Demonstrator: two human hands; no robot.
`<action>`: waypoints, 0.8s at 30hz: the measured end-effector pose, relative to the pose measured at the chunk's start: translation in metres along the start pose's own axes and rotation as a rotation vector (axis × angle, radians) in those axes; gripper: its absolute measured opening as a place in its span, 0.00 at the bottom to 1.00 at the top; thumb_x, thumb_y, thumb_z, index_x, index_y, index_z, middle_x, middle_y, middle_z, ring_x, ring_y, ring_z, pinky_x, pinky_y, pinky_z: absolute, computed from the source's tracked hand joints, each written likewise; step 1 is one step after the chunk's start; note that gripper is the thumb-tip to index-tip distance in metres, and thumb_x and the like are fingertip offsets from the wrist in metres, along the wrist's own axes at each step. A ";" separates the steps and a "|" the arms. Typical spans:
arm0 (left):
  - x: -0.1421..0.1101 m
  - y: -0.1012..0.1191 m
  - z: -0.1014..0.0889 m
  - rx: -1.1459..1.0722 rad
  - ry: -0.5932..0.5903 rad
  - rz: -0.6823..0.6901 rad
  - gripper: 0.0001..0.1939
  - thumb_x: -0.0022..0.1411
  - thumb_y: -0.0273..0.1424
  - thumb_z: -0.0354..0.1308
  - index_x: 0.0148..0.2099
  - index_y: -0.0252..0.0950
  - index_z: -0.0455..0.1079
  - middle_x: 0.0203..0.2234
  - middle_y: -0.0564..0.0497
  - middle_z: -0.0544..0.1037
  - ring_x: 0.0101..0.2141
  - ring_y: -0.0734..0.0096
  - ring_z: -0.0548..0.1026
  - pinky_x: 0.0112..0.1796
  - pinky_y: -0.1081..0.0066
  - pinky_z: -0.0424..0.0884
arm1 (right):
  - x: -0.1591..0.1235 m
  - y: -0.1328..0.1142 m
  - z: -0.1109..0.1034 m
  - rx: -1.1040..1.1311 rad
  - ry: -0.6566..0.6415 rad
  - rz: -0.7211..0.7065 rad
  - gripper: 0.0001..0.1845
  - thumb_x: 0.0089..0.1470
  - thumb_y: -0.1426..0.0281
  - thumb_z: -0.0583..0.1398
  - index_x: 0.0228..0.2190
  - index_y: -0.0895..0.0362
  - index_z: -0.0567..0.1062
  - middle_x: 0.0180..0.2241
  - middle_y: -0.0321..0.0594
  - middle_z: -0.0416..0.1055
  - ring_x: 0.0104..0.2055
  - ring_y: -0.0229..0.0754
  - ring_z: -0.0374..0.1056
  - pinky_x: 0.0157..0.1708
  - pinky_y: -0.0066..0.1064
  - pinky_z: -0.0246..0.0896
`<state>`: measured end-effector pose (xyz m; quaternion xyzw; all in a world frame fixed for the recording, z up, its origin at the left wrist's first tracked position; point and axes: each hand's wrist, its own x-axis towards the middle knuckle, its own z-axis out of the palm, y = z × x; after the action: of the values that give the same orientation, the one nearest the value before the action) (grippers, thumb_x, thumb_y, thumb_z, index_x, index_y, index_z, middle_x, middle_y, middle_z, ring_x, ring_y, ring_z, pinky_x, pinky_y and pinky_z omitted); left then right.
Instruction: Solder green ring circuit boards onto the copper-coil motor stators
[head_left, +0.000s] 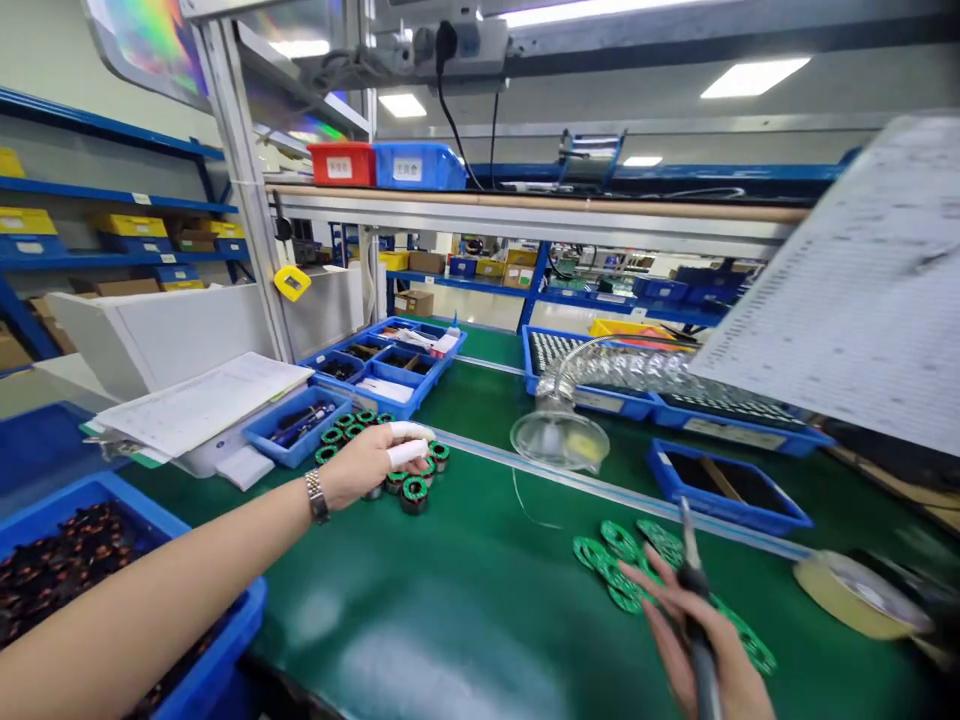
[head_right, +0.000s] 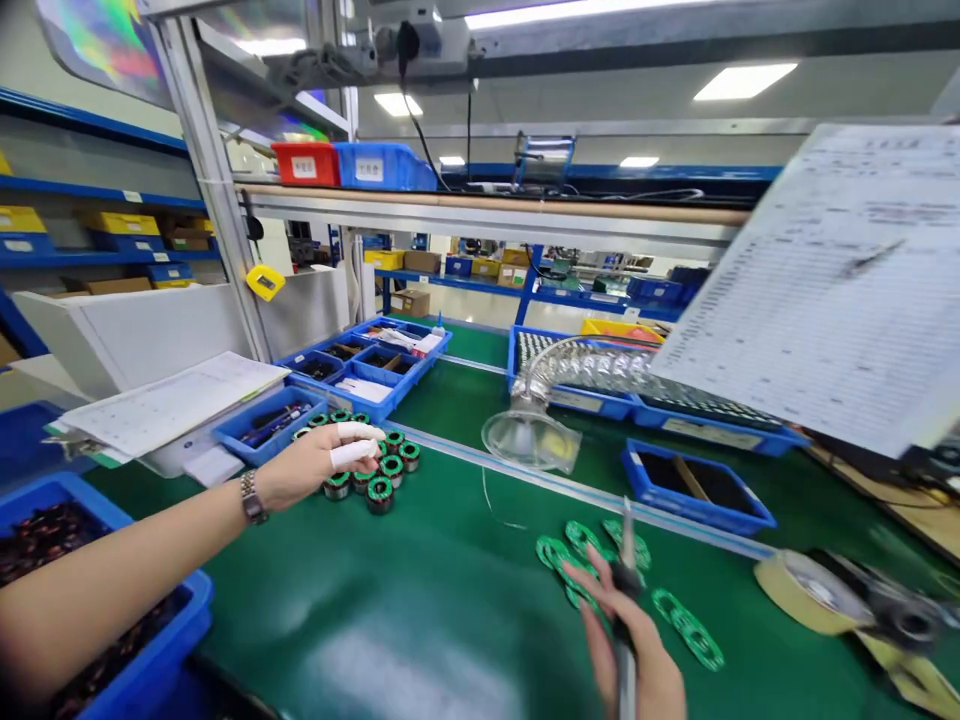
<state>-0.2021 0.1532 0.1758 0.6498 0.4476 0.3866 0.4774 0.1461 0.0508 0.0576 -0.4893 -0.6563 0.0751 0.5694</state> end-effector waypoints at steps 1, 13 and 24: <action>-0.004 0.005 0.024 -0.115 -0.031 -0.046 0.15 0.52 0.38 0.61 0.39 0.33 0.72 0.29 0.49 0.77 0.31 0.68 0.75 0.36 0.69 0.71 | 0.009 -0.011 0.005 0.151 0.035 -0.006 0.14 0.50 0.66 0.61 0.40 0.45 0.67 0.43 0.42 0.72 0.47 0.54 0.68 0.41 0.45 0.69; -0.044 0.000 0.259 -0.711 -0.006 -0.165 0.08 0.48 0.30 0.66 0.28 0.30 0.73 0.24 0.50 0.75 0.25 0.76 0.72 0.29 0.75 0.69 | -0.010 -0.027 -0.052 0.614 -0.064 0.145 0.16 0.55 0.77 0.57 0.41 0.48 0.61 0.49 0.41 0.70 0.49 0.44 0.68 0.45 0.35 0.67; -0.064 -0.005 0.337 -0.725 -0.179 -0.257 0.12 0.47 0.28 0.67 0.37 0.35 0.73 0.29 0.51 0.77 0.28 0.74 0.74 0.32 0.73 0.71 | -0.059 -0.002 -0.115 0.564 -0.020 0.269 0.13 0.56 0.74 0.56 0.42 0.51 0.59 0.44 0.44 0.73 0.57 0.47 0.58 0.51 0.47 0.62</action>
<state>0.0913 0.0010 0.0839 0.4089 0.3162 0.3984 0.7577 0.2315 -0.0460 0.0579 -0.3935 -0.5447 0.3338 0.6611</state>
